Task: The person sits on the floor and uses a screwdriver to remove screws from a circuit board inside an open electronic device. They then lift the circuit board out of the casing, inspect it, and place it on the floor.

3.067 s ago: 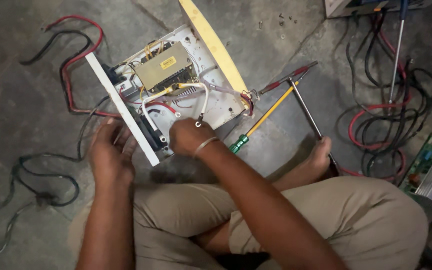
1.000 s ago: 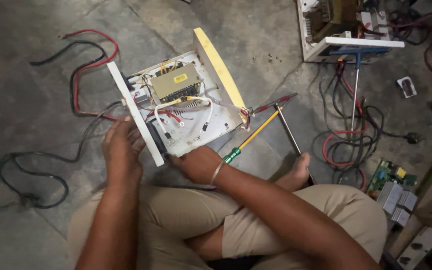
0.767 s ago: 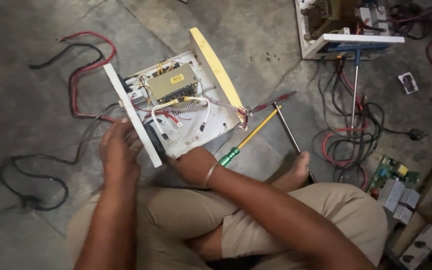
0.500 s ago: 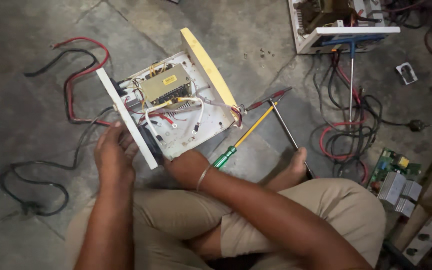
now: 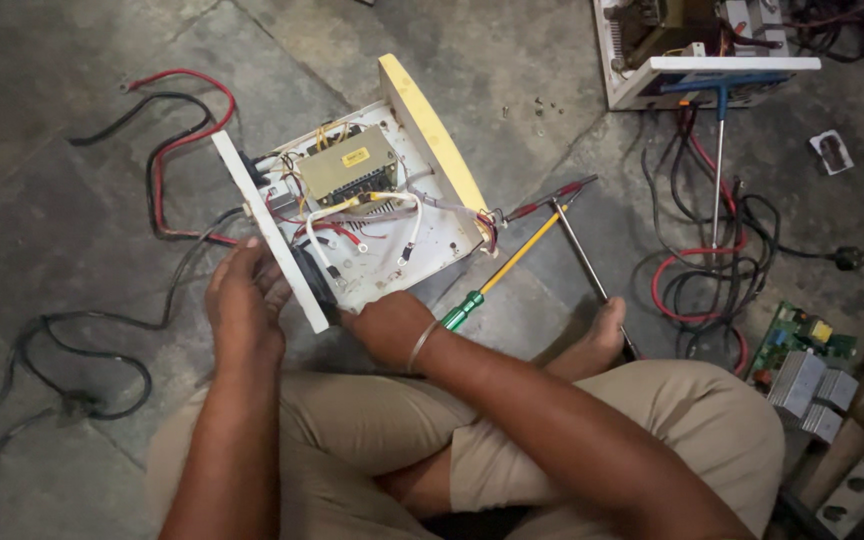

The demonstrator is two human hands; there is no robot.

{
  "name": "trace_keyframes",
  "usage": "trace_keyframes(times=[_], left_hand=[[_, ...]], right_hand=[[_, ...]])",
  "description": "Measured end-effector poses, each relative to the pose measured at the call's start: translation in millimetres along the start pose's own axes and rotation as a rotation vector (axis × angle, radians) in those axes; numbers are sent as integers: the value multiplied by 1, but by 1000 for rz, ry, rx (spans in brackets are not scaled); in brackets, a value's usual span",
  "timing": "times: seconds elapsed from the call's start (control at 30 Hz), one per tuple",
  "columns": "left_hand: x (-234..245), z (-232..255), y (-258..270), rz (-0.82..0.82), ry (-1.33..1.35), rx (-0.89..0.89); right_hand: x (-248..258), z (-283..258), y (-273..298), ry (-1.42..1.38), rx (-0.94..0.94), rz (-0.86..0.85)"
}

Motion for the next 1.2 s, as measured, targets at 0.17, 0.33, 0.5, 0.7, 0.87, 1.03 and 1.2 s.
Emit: trace_keyframes(times=[0.17,0.33,0.5,0.7,0.87,1.03,1.2], left_hand=[[-3,3,2,7,-17,1],[-3,3,3,32,-41,7],[-4,4,3,41,-33,11],[-3,4,6,36,22,7],[-4,5,10,-3,-10,-25],[-8,7,8,-9,42,-32],[-5,5,8,-43,39,-27]], right_hand=[[-5,-1,-1,-48,13,44],[-10,-8,2,-7,7,250],[-8,-14,4,-3,-52,209],[16,24,4,27,-175,189],[14,29,4,-43,-238,217],[2,28,-17,-29,203,457],[-10,42,-16,-135,56,267]])
Point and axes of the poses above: each hand's wrist, its own y-axis away from the middle knuckle, its own x-axis out of the back of the hand, z = x × y, the point moved 1 cm from there along -y, towards the middle knuckle, and after that the axes turned 3 degrees about x, right-handed, at the moved point
